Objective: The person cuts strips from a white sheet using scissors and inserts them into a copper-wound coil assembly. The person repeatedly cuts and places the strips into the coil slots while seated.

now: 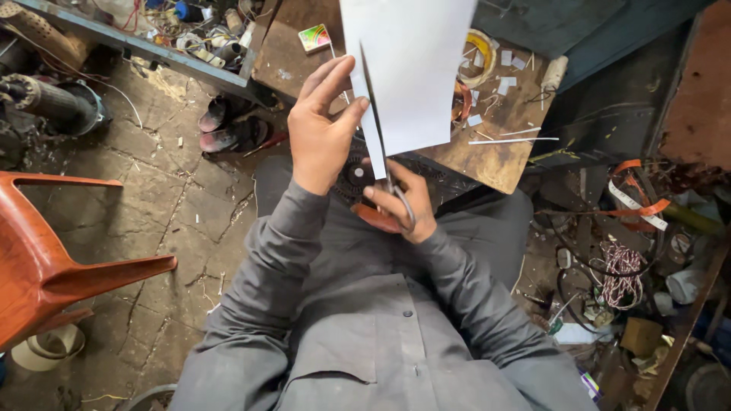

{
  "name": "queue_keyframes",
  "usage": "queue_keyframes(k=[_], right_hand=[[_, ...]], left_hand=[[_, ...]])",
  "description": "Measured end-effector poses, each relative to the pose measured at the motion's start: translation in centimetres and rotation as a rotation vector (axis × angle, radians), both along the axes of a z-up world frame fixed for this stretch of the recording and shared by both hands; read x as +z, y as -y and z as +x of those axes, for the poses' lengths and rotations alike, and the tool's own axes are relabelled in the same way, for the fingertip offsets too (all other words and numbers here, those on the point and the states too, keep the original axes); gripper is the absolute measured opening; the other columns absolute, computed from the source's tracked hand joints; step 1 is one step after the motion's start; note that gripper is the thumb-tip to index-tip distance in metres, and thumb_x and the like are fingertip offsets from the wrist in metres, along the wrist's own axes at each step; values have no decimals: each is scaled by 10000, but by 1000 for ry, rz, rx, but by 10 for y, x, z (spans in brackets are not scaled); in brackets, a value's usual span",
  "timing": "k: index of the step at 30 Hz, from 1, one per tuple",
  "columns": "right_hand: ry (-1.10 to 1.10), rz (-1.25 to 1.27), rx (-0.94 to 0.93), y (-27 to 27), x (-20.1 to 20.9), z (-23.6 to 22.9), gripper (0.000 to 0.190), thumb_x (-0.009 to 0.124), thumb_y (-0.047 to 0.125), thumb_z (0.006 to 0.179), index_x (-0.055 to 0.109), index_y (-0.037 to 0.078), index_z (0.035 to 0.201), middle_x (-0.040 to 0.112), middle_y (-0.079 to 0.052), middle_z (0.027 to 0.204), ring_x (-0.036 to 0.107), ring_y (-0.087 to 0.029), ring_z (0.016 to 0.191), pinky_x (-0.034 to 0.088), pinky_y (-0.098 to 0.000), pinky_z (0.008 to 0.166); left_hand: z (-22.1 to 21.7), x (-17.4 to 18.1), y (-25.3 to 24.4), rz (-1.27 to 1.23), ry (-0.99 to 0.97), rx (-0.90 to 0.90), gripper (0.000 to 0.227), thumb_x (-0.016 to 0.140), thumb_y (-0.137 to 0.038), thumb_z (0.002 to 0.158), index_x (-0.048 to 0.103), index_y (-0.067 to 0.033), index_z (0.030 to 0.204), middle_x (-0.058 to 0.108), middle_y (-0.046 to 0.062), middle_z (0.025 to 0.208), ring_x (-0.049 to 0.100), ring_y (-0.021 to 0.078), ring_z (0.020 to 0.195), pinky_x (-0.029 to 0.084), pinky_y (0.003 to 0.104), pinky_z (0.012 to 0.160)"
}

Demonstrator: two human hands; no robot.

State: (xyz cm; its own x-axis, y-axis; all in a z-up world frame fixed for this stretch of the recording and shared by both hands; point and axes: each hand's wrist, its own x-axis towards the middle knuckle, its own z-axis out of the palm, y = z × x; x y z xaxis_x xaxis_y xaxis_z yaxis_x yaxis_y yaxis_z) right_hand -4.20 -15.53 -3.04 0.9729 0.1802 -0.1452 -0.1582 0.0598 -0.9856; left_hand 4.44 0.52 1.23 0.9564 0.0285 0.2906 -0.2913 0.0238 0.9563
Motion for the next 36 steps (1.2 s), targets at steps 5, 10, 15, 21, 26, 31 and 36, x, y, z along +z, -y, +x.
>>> queue_keyframes(k=[5, 10, 15, 21, 26, 31, 36], right_hand=[[-5, 65, 19, -7, 13, 21, 497, 714, 158, 883, 643, -25, 1340, 584, 24, 718, 512, -49, 590, 401, -214, 550], [-25, 72, 18, -12, 16, 35, 464, 703, 144, 896, 649, -28, 1324, 575, 31, 672, 500, -49, 534, 385, -209, 498], [63, 44, 26, -13, 14, 71, 492, 757, 206, 888, 653, -27, 1309, 582, 38, 716, 521, -53, 558, 393, -215, 505], [46, 55, 4, -25, 4, 120, 493, 752, 206, 863, 695, -31, 1291, 581, 32, 707, 499, -48, 531, 377, -220, 469], [23, 137, -37, -36, -14, 132, 459, 730, 184, 852, 706, -28, 1258, 599, 26, 716, 484, -50, 493, 363, -215, 426], [25, 44, -49, -34, -27, 115, 476, 750, 258, 886, 682, -27, 1260, 604, 18, 748, 514, -60, 527, 417, -227, 454], [-83, 143, 42, -9, -29, 35, 523, 705, 299, 919, 625, -43, 1306, 600, -8, 809, 545, -91, 628, 451, -250, 572]], left_hand=[[5, 1, -3, 34, 33, 24, 548, 753, 78, 927, 608, -55, 1438, 574, 74, 1486, 664, 192, 1304, 639, 299, 1040], [27, -3, -9, 85, 91, 38, 558, 769, 85, 925, 603, -39, 1443, 578, 82, 1486, 662, 206, 1326, 590, 324, 1116], [53, -13, -15, -46, 65, -6, 535, 752, 100, 934, 613, -14, 1438, 563, 93, 1478, 666, 221, 1315, 599, 326, 1114], [92, -39, -26, -82, 54, 20, 538, 747, 107, 923, 602, 6, 1431, 563, 97, 1476, 667, 229, 1295, 599, 318, 1100], [114, -64, -27, -22, 46, 55, 545, 772, 106, 883, 621, 43, 1403, 586, 121, 1462, 665, 236, 1278, 582, 318, 1069], [103, -74, -24, -186, -88, 0, 549, 739, 112, 874, 605, 58, 1404, 572, 128, 1465, 684, 206, 1231, 606, 322, 1029], [81, -62, -19, -319, -140, 58, 561, 743, 97, 859, 565, -2, 1382, 678, 138, 1206, 693, 165, 1024, 600, 308, 911]])
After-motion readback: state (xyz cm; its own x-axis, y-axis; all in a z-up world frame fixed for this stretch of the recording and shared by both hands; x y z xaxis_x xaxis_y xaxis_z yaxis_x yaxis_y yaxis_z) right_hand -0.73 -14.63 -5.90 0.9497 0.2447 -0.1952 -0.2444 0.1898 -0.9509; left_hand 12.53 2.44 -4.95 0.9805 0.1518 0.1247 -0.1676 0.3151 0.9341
